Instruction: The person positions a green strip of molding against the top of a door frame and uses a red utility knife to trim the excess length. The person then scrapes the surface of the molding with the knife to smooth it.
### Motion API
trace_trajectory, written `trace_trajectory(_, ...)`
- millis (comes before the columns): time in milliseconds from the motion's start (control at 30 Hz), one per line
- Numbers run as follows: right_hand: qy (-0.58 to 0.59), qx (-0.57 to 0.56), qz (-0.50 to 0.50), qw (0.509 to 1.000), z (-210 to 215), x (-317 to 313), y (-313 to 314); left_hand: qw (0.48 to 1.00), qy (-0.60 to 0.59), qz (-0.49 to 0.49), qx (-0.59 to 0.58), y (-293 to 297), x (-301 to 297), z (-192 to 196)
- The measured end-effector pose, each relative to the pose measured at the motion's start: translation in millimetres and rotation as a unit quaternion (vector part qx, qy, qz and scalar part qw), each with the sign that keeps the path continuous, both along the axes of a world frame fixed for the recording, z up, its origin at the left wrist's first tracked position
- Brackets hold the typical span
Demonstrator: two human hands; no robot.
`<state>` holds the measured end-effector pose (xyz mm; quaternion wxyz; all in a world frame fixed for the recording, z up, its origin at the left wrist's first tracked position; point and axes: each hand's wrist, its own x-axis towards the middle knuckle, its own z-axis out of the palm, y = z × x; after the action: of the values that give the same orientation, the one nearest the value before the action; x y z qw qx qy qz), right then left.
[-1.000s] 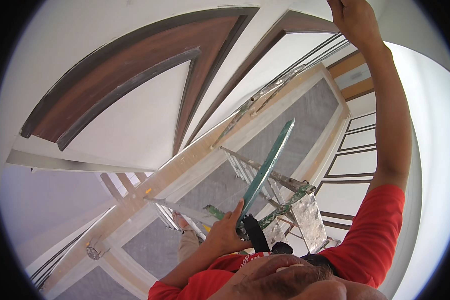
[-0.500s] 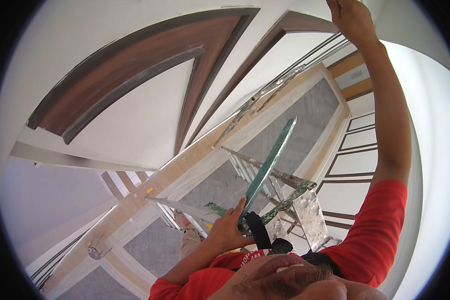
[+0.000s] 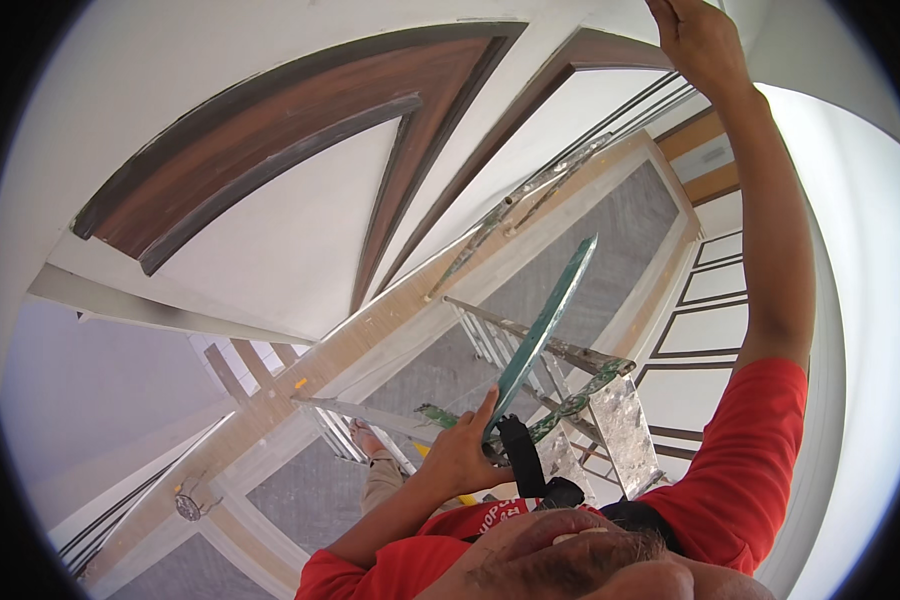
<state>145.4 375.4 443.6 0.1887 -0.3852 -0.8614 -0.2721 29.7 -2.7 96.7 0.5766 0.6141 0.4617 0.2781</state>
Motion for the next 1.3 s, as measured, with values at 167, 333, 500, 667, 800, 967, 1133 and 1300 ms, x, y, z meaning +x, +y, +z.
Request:
trace_trajectory(167,-0.016,0.030,0.033,0.999,-1.6,13.8,15.5,1.000,0.009,-0.005,-0.005,2.1,-1.4,2.9)
trace_trajectory(333,-0.014,0.025,-0.028,0.999,1.2,28.7,22.2,1.000,-0.007,0.011,0.008,-1.3,0.8,-2.4)
trace_trajectory(500,0.022,0.055,0.052,0.997,-6.9,26.5,14.3,1.000,0.003,-0.004,-0.002,1.7,1.6,-0.6)
trace_trajectory(667,0.016,0.027,0.050,0.998,-4.6,-0.2,6.2,1.000,0.023,-0.007,0.000,1.7,0.7,0.2)
trace_trajectory(800,0.004,0.007,0.002,1.000,-2.5,3.1,10.8,1.000,0.025,-0.004,-0.006,2.0,2.1,-0.7)
trace_trajectory(967,0.015,0.042,0.038,0.998,-6.0,36.6,27.6,1.000,0.025,-0.004,-0.013,0.0,1.4,2.3)
trace_trajectory(1133,0.036,0.010,0.057,0.998,-7.3,1.2,8.1,1.000,0.019,0.000,-0.010,0.4,2.2,-1.4)
trace_trajectory(1300,0.011,-0.002,0.016,1.000,-1.9,-12.9,5.2,1.000,0.021,-0.001,-0.004,1.4,0.6,-0.1)
